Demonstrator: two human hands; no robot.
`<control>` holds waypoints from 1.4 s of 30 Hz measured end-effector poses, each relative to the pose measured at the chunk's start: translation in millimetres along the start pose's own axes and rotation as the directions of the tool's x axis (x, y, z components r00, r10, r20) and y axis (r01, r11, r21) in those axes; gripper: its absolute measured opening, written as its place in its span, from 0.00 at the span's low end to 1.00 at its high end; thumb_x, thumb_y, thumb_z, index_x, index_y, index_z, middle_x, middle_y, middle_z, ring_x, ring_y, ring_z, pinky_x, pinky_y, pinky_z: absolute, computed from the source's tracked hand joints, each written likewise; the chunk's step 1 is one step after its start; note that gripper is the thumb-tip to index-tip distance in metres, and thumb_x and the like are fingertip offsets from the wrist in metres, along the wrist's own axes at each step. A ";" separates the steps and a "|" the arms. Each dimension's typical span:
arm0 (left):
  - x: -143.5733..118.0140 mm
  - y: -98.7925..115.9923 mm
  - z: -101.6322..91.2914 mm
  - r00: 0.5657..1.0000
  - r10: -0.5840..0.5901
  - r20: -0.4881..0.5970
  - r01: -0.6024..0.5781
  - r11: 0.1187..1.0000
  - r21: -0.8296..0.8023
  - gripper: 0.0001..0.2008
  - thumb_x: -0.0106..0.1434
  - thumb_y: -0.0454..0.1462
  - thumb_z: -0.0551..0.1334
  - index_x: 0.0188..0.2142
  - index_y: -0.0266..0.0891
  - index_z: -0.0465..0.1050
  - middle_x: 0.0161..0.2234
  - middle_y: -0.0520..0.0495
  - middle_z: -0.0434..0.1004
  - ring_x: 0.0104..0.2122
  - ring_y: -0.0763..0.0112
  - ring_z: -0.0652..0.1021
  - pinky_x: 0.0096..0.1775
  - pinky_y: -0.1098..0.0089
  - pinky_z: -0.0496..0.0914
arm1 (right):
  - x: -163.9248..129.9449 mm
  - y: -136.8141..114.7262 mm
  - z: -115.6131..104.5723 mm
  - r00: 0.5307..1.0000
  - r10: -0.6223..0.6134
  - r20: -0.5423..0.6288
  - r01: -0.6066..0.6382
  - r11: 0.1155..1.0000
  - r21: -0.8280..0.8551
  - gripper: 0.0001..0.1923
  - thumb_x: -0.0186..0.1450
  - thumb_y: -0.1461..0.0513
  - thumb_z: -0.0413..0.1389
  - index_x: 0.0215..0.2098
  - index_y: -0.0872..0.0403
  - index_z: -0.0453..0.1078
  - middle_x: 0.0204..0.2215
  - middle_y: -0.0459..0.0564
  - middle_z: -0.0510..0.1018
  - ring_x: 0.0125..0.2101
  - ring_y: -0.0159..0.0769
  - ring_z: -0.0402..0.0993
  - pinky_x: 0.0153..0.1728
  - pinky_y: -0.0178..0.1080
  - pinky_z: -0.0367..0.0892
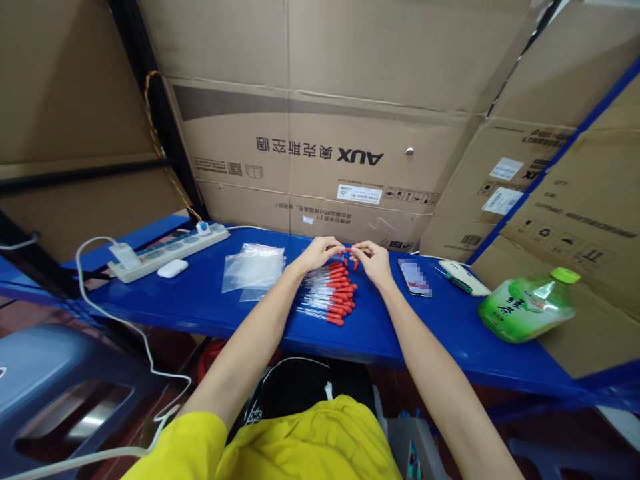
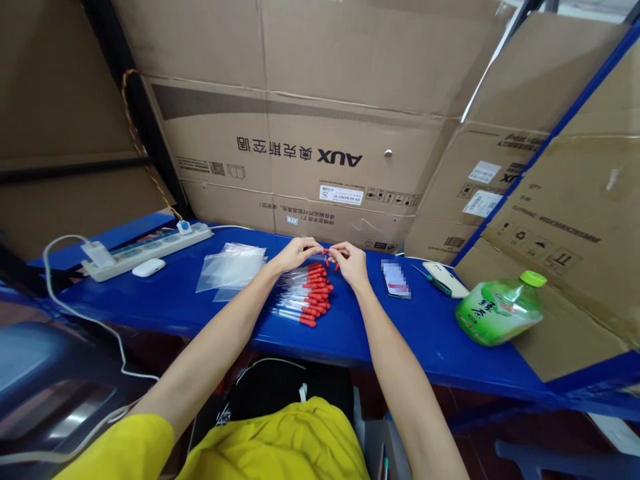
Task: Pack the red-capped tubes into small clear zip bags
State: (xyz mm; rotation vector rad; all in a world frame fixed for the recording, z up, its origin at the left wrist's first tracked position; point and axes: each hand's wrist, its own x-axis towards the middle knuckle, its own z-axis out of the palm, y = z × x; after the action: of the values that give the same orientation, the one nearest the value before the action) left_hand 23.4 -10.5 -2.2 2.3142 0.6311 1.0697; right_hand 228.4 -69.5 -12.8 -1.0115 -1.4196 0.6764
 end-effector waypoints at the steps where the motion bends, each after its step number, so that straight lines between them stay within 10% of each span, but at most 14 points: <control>1: -0.1 0.6 0.3 1.000 -0.006 0.004 0.006 1.000 0.000 0.17 0.71 0.45 0.61 0.40 0.35 0.84 0.36 0.43 0.82 0.37 0.66 0.79 0.44 0.68 0.69 | -0.2 -0.2 0.2 1.000 0.003 0.007 -0.003 1.000 -0.001 0.24 0.56 0.42 0.68 0.35 0.52 0.76 0.30 0.53 0.85 0.30 0.45 0.83 0.37 0.45 0.79; 19: -1.7 2.0 -5.9 0.998 -0.054 0.020 0.052 0.994 0.099 0.17 0.69 0.47 0.62 0.40 0.36 0.84 0.37 0.44 0.85 0.36 0.66 0.80 0.41 0.69 0.69 | 1.4 4.2 -2.6 0.993 0.026 0.114 -0.029 0.999 0.029 0.23 0.58 0.44 0.67 0.40 0.52 0.77 0.30 0.51 0.84 0.32 0.44 0.83 0.36 0.43 0.78; 24: -5.9 -8.4 -20.4 0.991 -0.130 0.026 0.120 0.961 0.248 0.14 0.66 0.44 0.63 0.39 0.37 0.84 0.32 0.46 0.84 0.31 0.67 0.79 0.36 0.70 0.68 | 1.8 18.1 -8.3 0.989 -0.032 0.146 0.071 0.959 -0.274 0.16 0.66 0.51 0.60 0.45 0.51 0.78 0.36 0.51 0.85 0.37 0.42 0.82 0.42 0.43 0.75; 30: -12.7 -36.0 -27.7 0.942 -0.322 0.099 0.269 0.897 0.351 0.04 0.57 0.39 0.69 0.30 0.42 0.84 0.29 0.48 0.85 0.29 0.66 0.80 0.31 0.72 0.67 | -2.0 28.3 -12.6 0.977 -0.001 0.214 0.155 0.693 -0.704 0.11 0.69 0.58 0.60 0.48 0.48 0.80 0.40 0.52 0.83 0.44 0.45 0.73 0.50 0.46 0.67; 42: -11.9 -37.7 -11.9 0.980 -0.176 0.096 0.127 0.915 0.383 0.14 0.65 0.35 0.60 0.44 0.40 0.83 0.38 0.45 0.85 0.37 0.66 0.81 0.42 0.72 0.71 | -0.1 39.0 -8.7 0.955 0.026 0.296 0.208 0.653 -0.728 0.17 0.71 0.62 0.54 0.57 0.51 0.75 0.44 0.54 0.79 0.45 0.43 0.72 0.51 0.44 0.65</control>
State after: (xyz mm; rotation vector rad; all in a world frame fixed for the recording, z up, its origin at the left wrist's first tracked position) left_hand -0.3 14.1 -25.4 2.5776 1.0211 0.7708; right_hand 244.2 -53.3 -45.8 -1.5107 -2.0761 0.1084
